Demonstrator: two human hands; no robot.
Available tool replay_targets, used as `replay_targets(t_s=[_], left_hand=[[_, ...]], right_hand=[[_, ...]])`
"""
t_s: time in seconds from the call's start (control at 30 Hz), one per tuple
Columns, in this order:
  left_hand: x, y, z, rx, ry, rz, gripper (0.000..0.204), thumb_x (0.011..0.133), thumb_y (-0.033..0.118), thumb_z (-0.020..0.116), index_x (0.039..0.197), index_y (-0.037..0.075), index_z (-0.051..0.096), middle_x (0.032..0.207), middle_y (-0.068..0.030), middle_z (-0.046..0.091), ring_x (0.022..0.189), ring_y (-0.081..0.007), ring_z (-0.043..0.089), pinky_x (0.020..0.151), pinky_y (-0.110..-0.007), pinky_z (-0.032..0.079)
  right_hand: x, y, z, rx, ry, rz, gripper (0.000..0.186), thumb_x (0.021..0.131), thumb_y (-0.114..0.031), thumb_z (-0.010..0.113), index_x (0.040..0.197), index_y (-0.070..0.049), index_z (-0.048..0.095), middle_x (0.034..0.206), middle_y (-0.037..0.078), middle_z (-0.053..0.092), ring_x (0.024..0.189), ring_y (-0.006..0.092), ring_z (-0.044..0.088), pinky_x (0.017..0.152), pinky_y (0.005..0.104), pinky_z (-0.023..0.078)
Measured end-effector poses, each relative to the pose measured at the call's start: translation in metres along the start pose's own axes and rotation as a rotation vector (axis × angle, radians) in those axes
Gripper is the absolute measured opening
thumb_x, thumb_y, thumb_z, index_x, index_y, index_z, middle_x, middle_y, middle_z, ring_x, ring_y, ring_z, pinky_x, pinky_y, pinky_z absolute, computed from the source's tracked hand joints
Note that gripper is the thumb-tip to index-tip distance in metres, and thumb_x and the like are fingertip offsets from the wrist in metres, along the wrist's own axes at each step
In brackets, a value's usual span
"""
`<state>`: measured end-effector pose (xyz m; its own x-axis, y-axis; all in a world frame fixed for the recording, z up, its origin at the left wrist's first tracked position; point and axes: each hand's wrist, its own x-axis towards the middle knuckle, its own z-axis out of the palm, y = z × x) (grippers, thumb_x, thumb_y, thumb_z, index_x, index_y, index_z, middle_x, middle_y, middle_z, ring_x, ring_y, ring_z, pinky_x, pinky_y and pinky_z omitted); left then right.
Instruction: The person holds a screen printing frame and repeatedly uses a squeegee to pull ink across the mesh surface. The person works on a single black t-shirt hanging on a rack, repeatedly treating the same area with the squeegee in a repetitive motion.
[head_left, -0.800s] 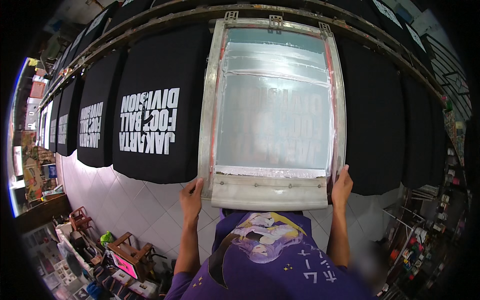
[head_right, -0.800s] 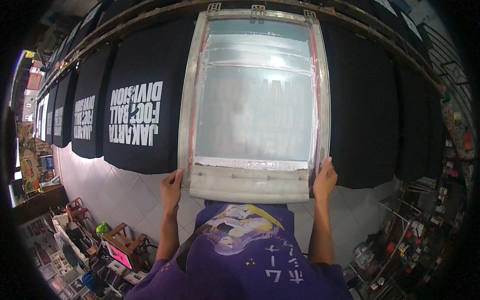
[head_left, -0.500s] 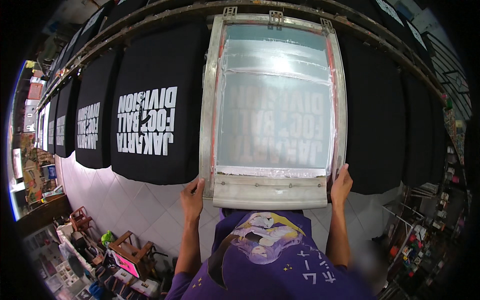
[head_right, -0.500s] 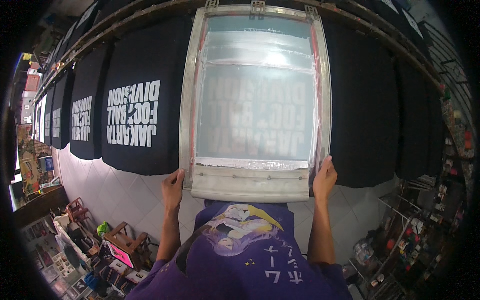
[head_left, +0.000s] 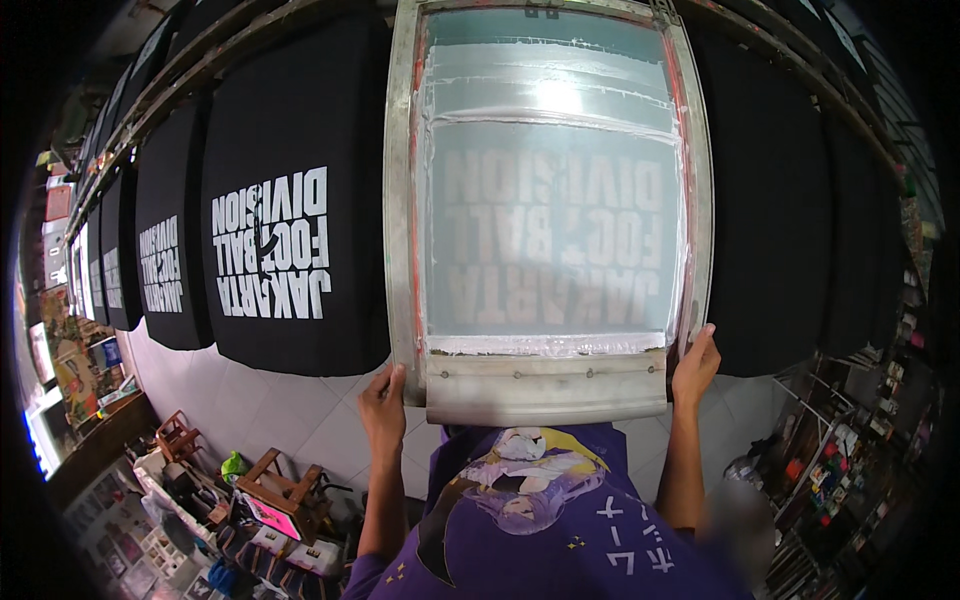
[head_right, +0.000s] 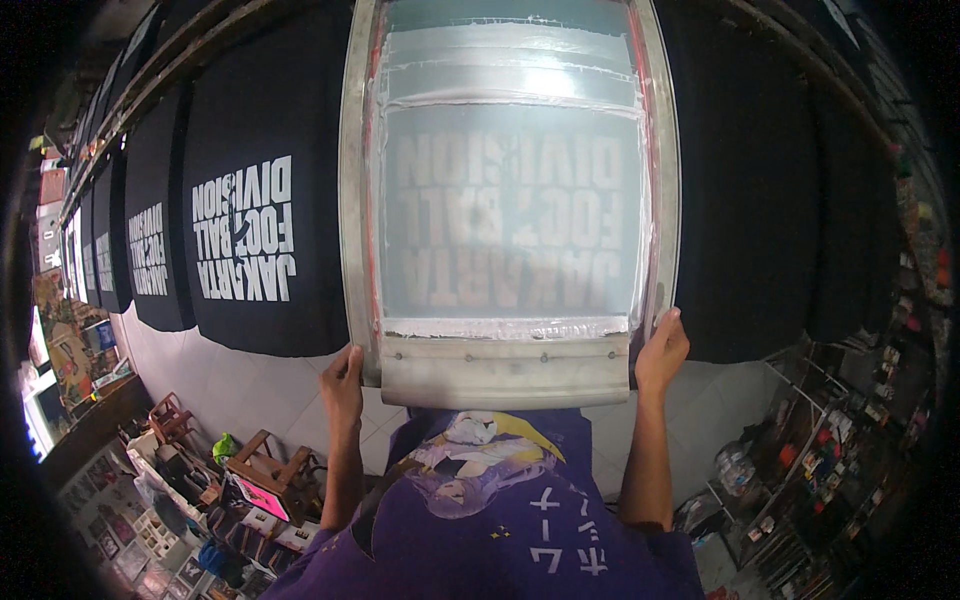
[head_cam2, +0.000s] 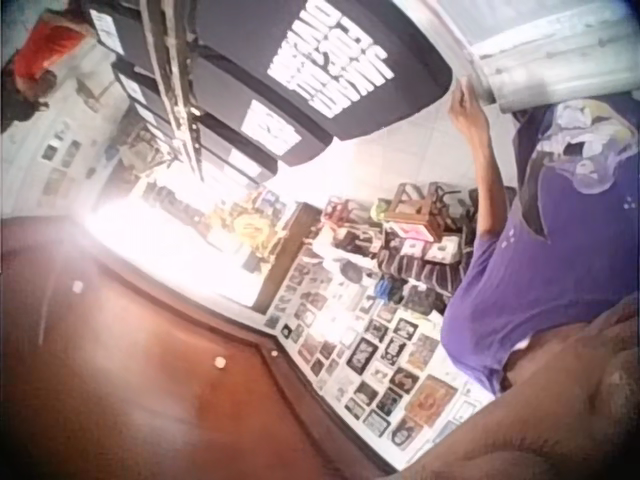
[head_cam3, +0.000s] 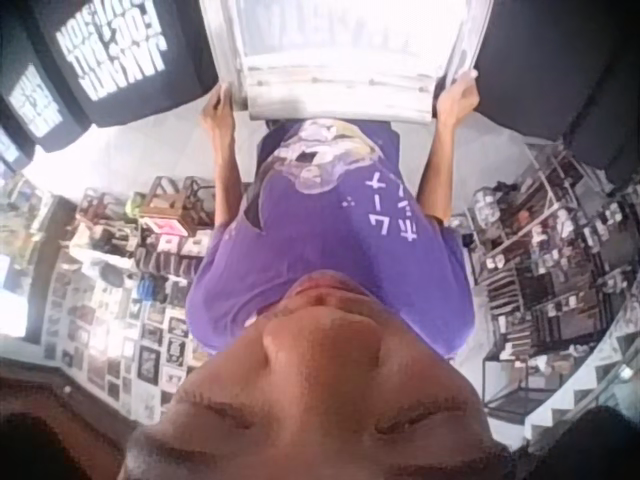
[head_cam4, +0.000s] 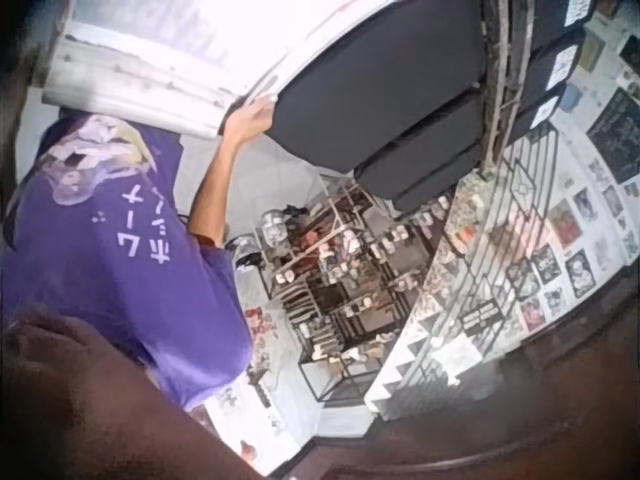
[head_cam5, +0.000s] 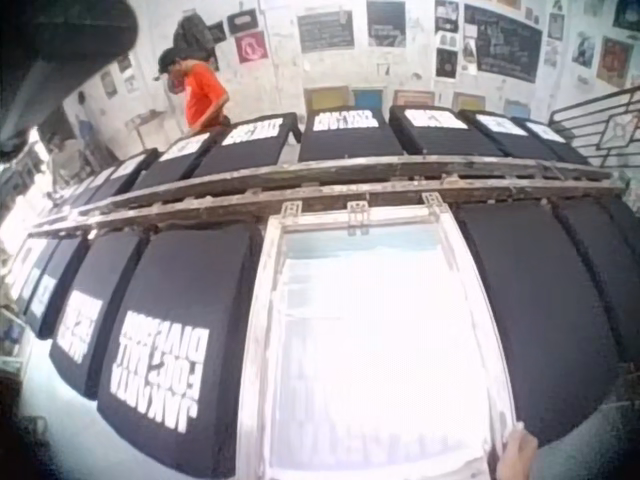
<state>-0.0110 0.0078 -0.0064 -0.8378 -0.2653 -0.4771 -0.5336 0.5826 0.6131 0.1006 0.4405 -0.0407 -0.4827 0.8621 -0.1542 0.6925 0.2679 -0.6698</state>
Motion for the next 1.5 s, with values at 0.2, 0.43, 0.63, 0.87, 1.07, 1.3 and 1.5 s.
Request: replay_targets(t_s=[0.2,0.43,0.63,0.87,1.07,1.3,1.5], left_hand=[[-0.002,0.005,-0.002,0.06,0.0,-0.038,0.039,0.098,0.032,0.068,0.115,-0.003,0.072,0.088,-0.0141,0.071,0.084,-0.0143,0.061,0.078,-0.032,0.048],[0.006,-0.002,-0.006,-0.065,-0.057,-0.1,0.039,0.098,0.027,0.069,0.116,-0.008,0.072,0.098,-0.0094,0.073,0.09,-0.012,0.061,0.082,-0.029,0.05],[0.002,0.017,-0.007,-0.129,-0.043,-0.125,0.041,0.095,0.026,0.073,0.119,-0.008,0.071,0.102,-0.0119,0.074,0.092,-0.0137,0.064,0.087,-0.028,0.05],[0.011,-0.004,-0.001,-0.221,-0.033,-0.122,0.042,0.093,0.028,0.076,0.112,-0.009,0.073,0.098,-0.0123,0.073,0.091,-0.0146,0.065,0.083,-0.028,0.05],[0.009,-0.006,0.001,-0.232,-0.01,-0.118,0.041,0.091,0.03,0.078,0.11,-0.007,0.074,0.097,-0.0119,0.074,0.088,-0.0143,0.064,0.082,-0.03,0.051],[0.019,-0.003,-0.004,-0.244,-0.105,-0.049,0.045,0.095,0.029,0.074,0.121,-0.007,0.07,0.1,-0.0107,0.073,0.087,-0.0116,0.063,0.08,-0.026,0.05],[0.01,0.024,-0.01,-0.284,-0.117,-0.069,0.045,0.1,0.027,0.067,0.128,-0.008,0.065,0.11,-0.011,0.072,0.097,-0.0125,0.063,0.087,-0.026,0.05]], right_hand=[[-0.002,-0.006,0.003,0.036,0.014,-0.007,0.062,0.108,-0.045,0.042,0.08,0.008,0.053,0.067,0.009,0.05,0.068,0.0176,0.044,0.064,0.0385,0.038],[0.0,-0.006,0.005,0.082,0.021,0.063,0.064,0.109,-0.047,0.04,0.077,0.006,0.051,0.066,0.007,0.047,0.068,0.0163,0.042,0.063,0.0378,0.036],[0.001,-0.008,0.005,0.101,0.062,0.082,0.066,0.108,-0.051,0.039,0.07,0.002,0.04,0.063,0.003,0.036,0.064,0.0151,0.034,0.059,0.0398,0.029],[0.004,-0.002,0.001,0.063,0.042,0.115,0.071,0.108,-0.052,0.037,0.08,0.011,0.056,0.068,0.011,0.053,0.069,0.0181,0.045,0.065,0.0406,0.039],[-0.001,-0.017,-0.001,-0.008,0.012,0.095,0.073,0.108,-0.053,0.036,0.093,0.013,0.064,0.079,0.017,0.065,0.075,0.0247,0.056,0.075,0.0423,0.044],[0.003,-0.014,0.0,-0.044,-0.038,0.098,0.064,0.107,-0.048,0.04,0.104,0.011,0.067,0.094,0.028,0.069,0.089,0.0344,0.067,0.082,0.0439,0.047],[0.001,-0.023,-0.008,0.097,0.033,-0.07,0.067,0.107,-0.05,0.038,0.095,0.011,0.064,0.08,0.024,0.064,0.074,0.0337,0.058,0.075,0.0463,0.045]])
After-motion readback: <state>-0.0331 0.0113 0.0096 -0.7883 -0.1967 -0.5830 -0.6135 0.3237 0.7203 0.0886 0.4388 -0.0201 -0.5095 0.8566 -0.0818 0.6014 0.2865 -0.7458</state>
